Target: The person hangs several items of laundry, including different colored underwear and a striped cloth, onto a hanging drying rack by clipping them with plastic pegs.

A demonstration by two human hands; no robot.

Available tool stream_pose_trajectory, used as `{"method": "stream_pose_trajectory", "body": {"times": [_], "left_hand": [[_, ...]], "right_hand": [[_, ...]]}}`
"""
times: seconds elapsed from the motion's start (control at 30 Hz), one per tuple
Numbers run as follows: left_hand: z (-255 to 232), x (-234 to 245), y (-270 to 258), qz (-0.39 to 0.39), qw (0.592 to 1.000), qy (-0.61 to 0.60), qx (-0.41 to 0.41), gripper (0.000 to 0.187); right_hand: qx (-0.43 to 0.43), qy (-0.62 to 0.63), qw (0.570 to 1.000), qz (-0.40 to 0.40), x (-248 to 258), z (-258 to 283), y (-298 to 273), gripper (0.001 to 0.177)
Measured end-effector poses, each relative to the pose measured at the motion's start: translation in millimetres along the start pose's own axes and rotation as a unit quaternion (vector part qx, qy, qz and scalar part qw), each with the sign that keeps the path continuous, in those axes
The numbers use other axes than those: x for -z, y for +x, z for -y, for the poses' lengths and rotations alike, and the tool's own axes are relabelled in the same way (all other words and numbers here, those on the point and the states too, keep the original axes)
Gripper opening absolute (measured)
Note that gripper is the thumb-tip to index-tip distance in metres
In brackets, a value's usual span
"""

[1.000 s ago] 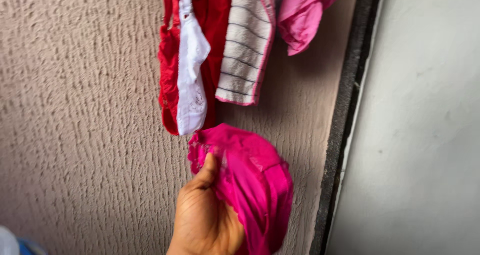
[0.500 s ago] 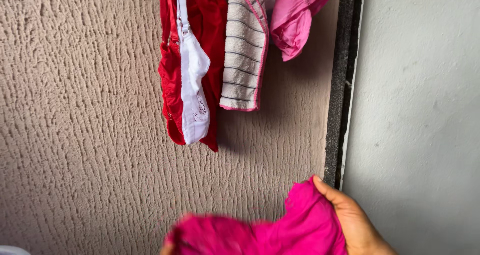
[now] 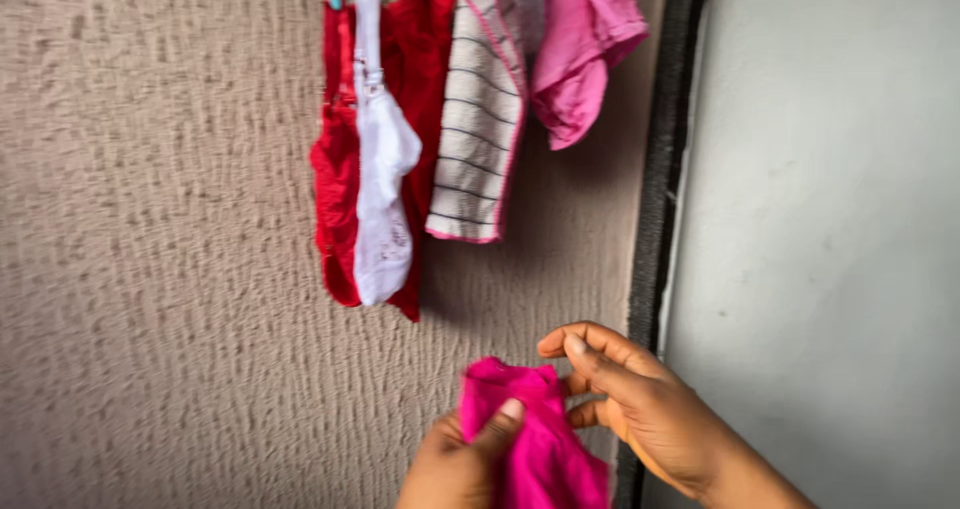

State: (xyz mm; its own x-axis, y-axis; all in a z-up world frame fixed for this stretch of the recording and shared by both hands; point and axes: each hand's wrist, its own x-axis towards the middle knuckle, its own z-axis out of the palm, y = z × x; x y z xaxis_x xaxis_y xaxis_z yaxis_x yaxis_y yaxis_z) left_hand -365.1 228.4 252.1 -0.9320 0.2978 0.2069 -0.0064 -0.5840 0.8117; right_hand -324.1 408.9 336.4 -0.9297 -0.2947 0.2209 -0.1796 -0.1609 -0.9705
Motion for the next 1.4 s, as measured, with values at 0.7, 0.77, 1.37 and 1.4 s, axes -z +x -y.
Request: {"method": "stream_pose_trajectory", "body": {"times": [0.7,0.77,1.37,1.4], "left_hand": [[-75.4,49.0,-10.8,-0.137,0.985,0.039,-0.097,0.021],[-88.8,73.7,-8.4,-0.109,0.982,0.101,-0.117,0.023],[-146.0,112.6,-3.7,0.031,0.987,0.138,-0.081,0.03],[-158.7,102.4,-8.9,0.04,0.975,0.209,-0.068,0.039]], "right_hand": [[-0.026,-0.074,0.99,0.116,60.0,-14.5,10.1,0.032],[-0.02,-0.16,0.985,0.055,67.9,6.4,12.1,0.034],[0.169,0.042,0.967,0.184,139.4,49.9,32.4,0.04],[0.195,0.014,0.961,0.195,143.3,51.7,35.0,0.041]]}}
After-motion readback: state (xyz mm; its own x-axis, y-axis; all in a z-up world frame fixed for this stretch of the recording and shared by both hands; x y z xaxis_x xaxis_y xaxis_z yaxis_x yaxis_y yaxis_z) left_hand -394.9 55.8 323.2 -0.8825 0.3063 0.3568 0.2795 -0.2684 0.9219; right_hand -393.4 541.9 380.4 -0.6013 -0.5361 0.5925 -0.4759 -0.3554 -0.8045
